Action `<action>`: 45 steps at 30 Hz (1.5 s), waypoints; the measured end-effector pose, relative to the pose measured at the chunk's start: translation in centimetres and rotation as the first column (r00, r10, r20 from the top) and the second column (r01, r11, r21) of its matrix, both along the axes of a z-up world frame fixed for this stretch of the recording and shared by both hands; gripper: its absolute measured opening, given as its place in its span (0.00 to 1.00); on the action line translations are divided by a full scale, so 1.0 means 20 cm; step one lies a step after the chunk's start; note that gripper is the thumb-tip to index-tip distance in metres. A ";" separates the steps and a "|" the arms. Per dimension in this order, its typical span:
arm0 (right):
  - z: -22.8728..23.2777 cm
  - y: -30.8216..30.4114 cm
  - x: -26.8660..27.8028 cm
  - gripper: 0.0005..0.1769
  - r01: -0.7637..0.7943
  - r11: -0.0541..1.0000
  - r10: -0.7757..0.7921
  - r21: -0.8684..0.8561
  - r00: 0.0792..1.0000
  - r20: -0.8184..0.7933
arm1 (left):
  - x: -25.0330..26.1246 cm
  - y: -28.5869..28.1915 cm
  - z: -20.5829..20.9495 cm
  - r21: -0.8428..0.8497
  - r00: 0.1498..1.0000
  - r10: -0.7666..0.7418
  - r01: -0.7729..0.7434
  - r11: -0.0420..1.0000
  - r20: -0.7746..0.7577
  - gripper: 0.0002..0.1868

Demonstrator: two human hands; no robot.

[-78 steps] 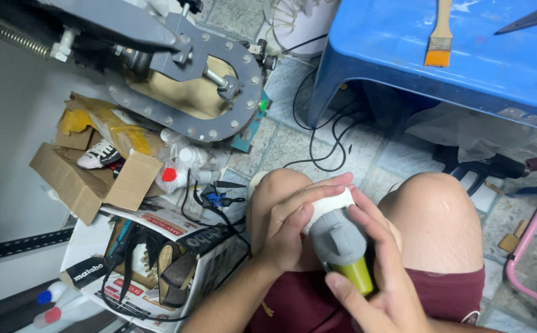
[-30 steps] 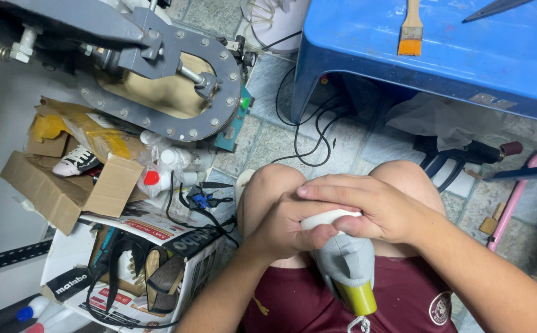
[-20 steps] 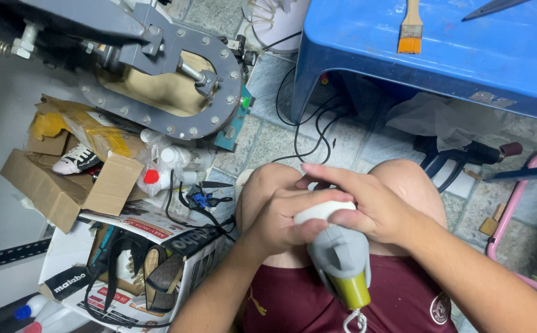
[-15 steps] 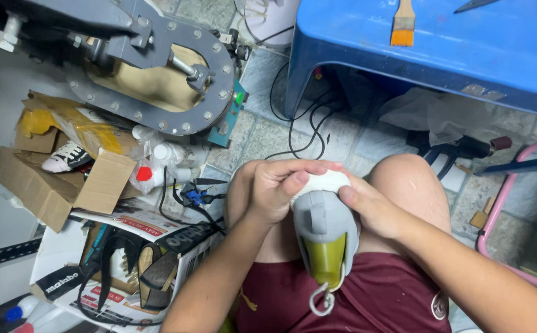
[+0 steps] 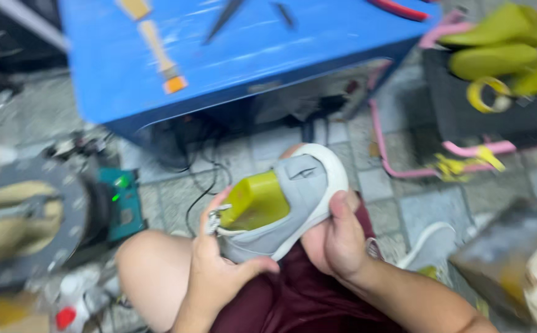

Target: The person removes a grey sneaker with a yellow insole from a shoe repair machine. They then manually press and smooth the upper fabric of the shoe around the heel and toe areas to ensure proper adhesion and fit.

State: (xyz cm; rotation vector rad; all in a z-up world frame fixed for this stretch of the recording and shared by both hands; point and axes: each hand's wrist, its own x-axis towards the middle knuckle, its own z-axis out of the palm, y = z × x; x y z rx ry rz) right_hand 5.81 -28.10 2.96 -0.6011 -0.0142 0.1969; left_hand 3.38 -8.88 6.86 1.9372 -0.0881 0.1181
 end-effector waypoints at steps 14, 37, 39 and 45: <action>-1.31 -1.50 -0.88 0.58 -0.512 -0.364 -0.802 -0.778 0.597 -0.018 | 0.59 0.07 -0.25 -0.130 0.826 -0.356 0.333 0.934 -0.438 0.36; -1.06 -1.75 -0.43 0.23 -0.052 0.223 -0.068 -0.974 0.995 -0.068 | 0.15 0.50 0.26 -0.070 0.898 -0.174 0.160 0.985 -0.404 0.36; -0.92 -1.66 -0.17 0.24 0.023 0.261 0.025 -0.965 0.999 0.030 | 0.09 0.57 0.28 -0.081 0.901 -0.162 0.142 0.987 -0.403 0.37; -0.35 -0.91 0.58 0.27 0.057 0.435 0.351 -0.898 0.908 0.228 | -0.11 0.72 0.32 -0.086 0.914 -0.177 0.156 0.984 -0.364 0.41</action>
